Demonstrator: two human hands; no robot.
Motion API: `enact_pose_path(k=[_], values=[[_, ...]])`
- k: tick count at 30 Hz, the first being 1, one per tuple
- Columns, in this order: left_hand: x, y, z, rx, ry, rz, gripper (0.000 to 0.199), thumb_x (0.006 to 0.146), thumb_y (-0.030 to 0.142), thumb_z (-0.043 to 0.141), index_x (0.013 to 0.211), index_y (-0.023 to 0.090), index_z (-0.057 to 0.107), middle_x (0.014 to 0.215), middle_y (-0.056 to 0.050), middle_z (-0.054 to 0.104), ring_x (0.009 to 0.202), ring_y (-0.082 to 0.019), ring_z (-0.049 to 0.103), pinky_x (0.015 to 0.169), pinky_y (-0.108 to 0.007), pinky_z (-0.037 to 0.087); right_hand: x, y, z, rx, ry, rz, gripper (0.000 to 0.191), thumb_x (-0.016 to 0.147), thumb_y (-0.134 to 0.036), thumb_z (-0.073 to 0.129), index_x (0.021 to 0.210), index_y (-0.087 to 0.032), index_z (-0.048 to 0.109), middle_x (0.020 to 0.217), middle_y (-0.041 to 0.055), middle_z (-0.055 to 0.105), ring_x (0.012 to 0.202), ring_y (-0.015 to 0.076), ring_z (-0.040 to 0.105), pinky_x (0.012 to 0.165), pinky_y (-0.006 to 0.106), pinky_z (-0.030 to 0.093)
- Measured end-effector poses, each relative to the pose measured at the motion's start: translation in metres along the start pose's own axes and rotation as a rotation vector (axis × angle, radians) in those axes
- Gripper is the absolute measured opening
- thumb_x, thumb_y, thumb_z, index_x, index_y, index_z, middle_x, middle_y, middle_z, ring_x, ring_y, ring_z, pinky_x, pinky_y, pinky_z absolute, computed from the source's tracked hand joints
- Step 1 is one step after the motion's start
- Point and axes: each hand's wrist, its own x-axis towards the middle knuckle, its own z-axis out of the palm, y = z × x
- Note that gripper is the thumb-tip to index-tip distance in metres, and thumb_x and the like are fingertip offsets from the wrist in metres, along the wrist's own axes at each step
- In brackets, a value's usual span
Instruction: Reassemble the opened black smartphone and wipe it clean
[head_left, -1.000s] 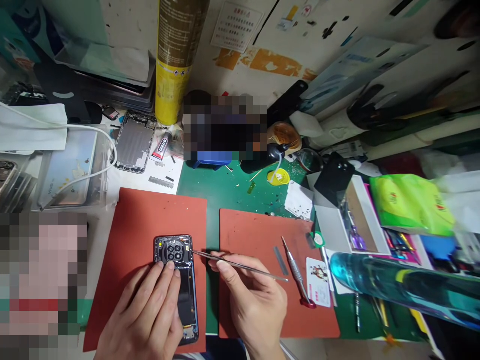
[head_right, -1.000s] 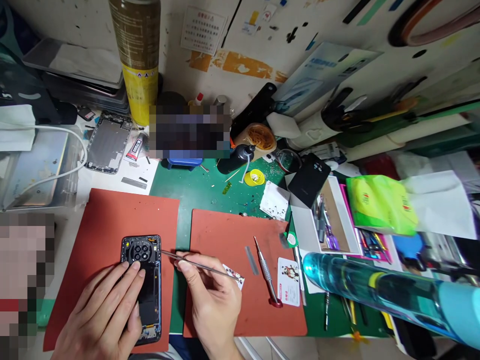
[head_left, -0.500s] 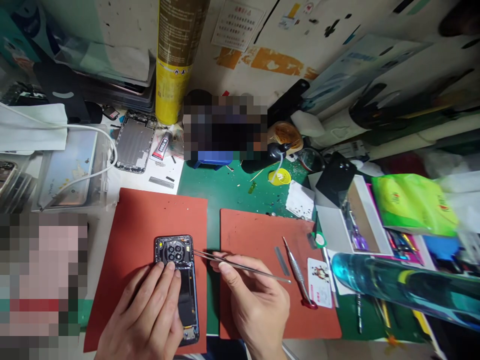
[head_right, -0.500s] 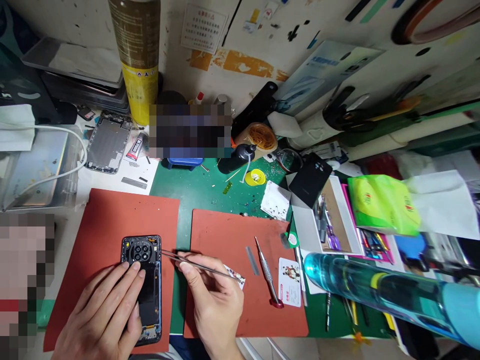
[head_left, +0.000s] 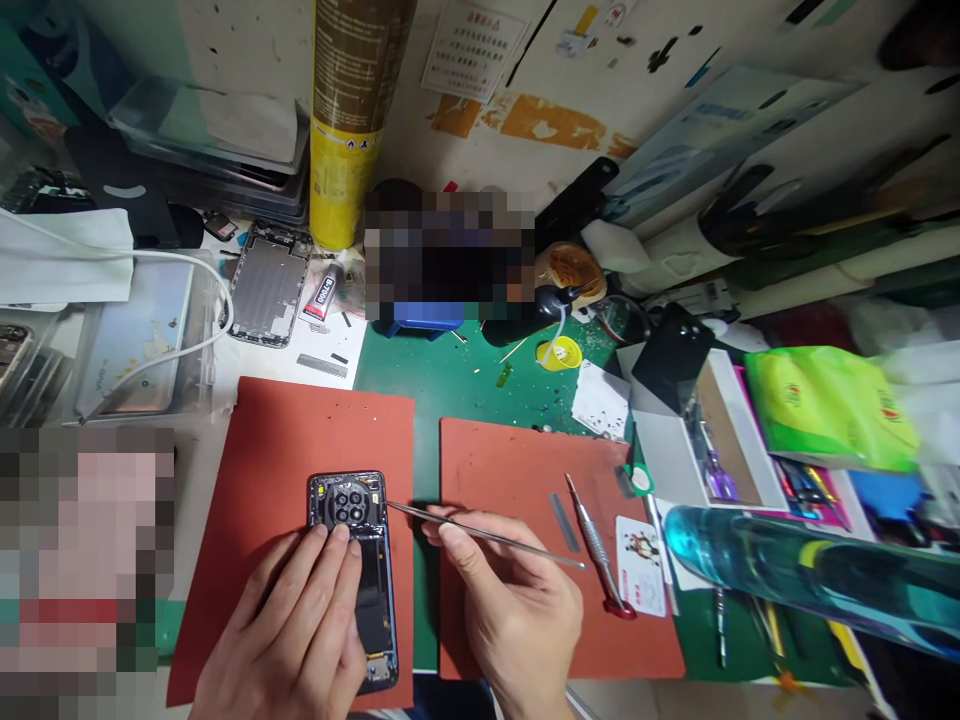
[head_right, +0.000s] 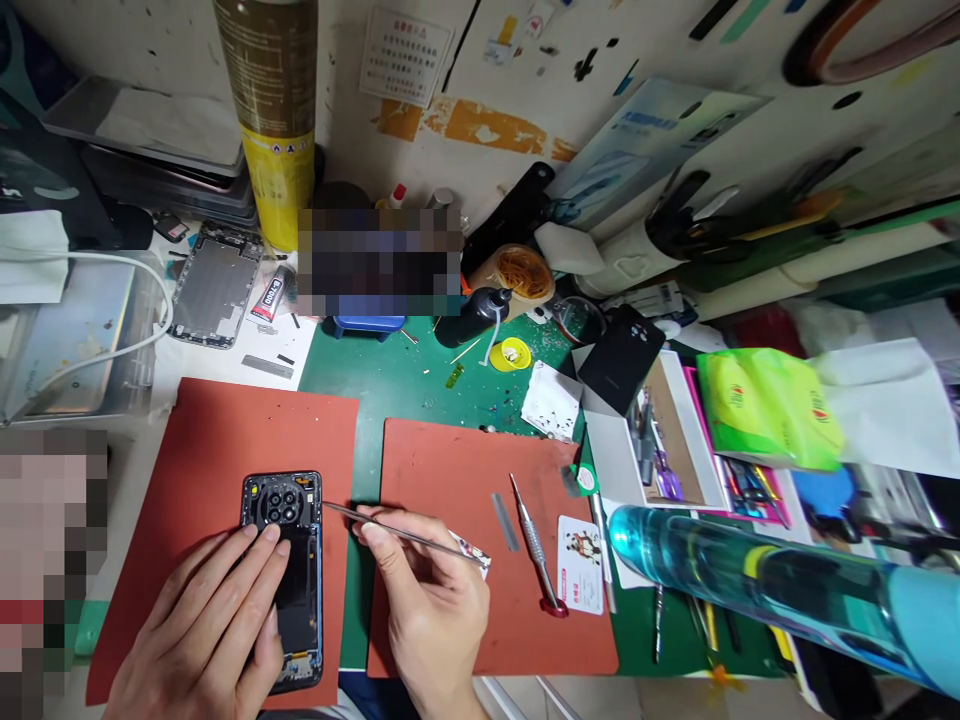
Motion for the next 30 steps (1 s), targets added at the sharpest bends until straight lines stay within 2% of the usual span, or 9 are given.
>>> enact_pose_path(k=[6, 15, 23, 30], values=[[0.0, 0.0, 0.0, 0.001, 0.001, 0.007, 0.046, 0.095, 0.011, 0.065, 0.14, 0.004, 0.068, 0.144, -0.016, 0.072, 0.138, -0.028, 0.06, 0.128, -0.043, 0.035, 0.0, -0.002, 0.002, 0.014, -0.009, -0.008, 0.004, 0.085, -0.022, 0.089, 0.088, -0.023, 0.086, 0.087, 0.0065, 0.086, 0.075, 0.0229, 0.085, 0.074, 0.028, 0.072], [-0.003, 0.0, -0.001, -0.001, -0.017, -0.003, 0.048, 0.096, 0.011, 0.065, 0.143, 0.004, 0.066, 0.147, -0.015, 0.07, 0.139, -0.028, 0.059, 0.128, -0.043, 0.034, -0.002, 0.005, -0.003, -0.033, 0.011, -0.009, 0.007, 0.086, -0.026, 0.09, 0.089, -0.022, 0.085, 0.089, 0.0084, 0.086, 0.077, 0.0252, 0.085, 0.075, 0.033, 0.073], [-0.001, -0.001, 0.0, -0.001, -0.022, -0.007, 0.047, 0.095, 0.01, 0.065, 0.141, 0.004, 0.067, 0.145, -0.015, 0.071, 0.139, -0.028, 0.06, 0.128, -0.043, 0.034, -0.001, -0.001, 0.002, -0.03, -0.007, -0.02, 0.004, 0.086, -0.024, 0.089, 0.088, -0.024, 0.086, 0.086, 0.0058, 0.086, 0.074, 0.0227, 0.085, 0.074, 0.028, 0.072], [-0.002, 0.0, 0.001, -0.004, -0.01, -0.002, 0.045, 0.096, 0.011, 0.064, 0.14, 0.003, 0.068, 0.144, -0.017, 0.071, 0.138, -0.029, 0.06, 0.128, -0.043, 0.035, -0.002, -0.005, 0.001, -0.118, -0.016, -0.085, 0.004, 0.087, -0.023, 0.087, 0.09, -0.025, 0.086, 0.086, 0.0045, 0.086, 0.076, 0.0222, 0.085, 0.076, 0.028, 0.072]])
